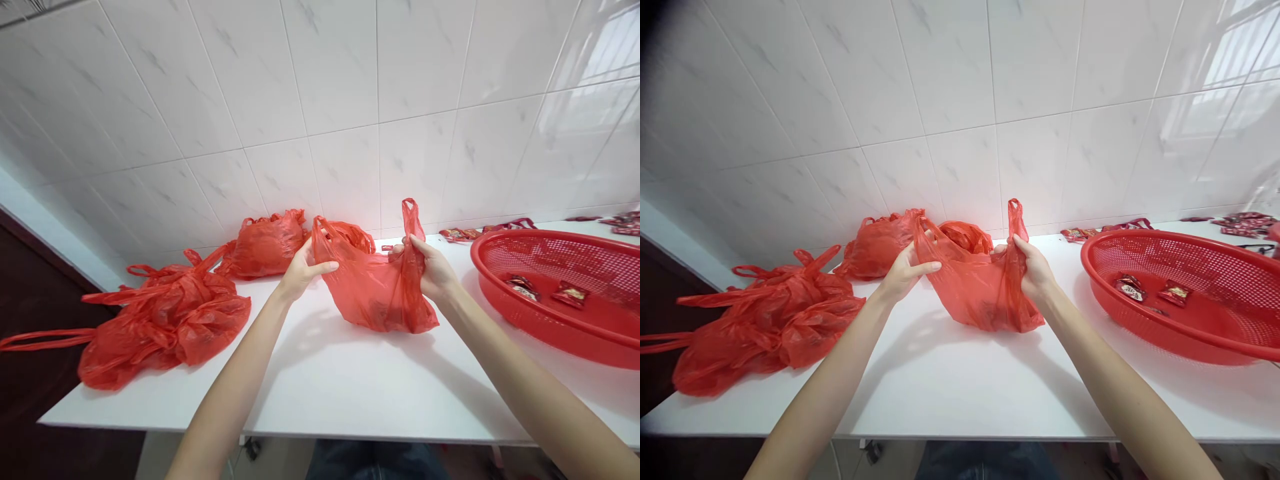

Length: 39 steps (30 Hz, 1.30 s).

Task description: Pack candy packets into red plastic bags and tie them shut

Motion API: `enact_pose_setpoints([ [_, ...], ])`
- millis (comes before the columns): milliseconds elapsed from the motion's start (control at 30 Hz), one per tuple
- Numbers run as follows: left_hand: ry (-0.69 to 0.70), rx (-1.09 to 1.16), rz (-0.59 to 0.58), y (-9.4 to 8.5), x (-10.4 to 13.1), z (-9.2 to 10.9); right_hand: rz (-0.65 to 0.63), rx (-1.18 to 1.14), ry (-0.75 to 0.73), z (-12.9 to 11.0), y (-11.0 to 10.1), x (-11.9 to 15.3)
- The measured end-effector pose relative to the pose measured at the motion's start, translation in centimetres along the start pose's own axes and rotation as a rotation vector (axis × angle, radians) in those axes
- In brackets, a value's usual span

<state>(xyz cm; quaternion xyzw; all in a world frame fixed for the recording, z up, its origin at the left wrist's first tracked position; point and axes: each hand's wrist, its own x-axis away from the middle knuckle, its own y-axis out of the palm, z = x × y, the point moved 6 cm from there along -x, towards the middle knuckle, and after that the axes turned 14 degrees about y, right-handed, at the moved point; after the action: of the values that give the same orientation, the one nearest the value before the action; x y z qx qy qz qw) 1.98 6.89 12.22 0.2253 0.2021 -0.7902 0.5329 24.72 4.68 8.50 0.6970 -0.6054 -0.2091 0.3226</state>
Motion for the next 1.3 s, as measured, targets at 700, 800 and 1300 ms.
enact_pose_setpoints([
  [700, 0.088, -0.167, 0.283, -0.9, -0.6, 5.3, -0.217, 0.093, -0.101, 0.6, 3.8, -0.1],
  [800, 0.091, -0.124, 0.316, -1.3, -0.6, 5.0, -0.279, 0.125, -0.122, 0.9, 5.2, 0.2],
  [1300, 0.329, -0.299, 0.003, 1.1, -0.8, 8.3, -0.089, 0.678, -0.344, 2.7, 8.5, 0.7],
])
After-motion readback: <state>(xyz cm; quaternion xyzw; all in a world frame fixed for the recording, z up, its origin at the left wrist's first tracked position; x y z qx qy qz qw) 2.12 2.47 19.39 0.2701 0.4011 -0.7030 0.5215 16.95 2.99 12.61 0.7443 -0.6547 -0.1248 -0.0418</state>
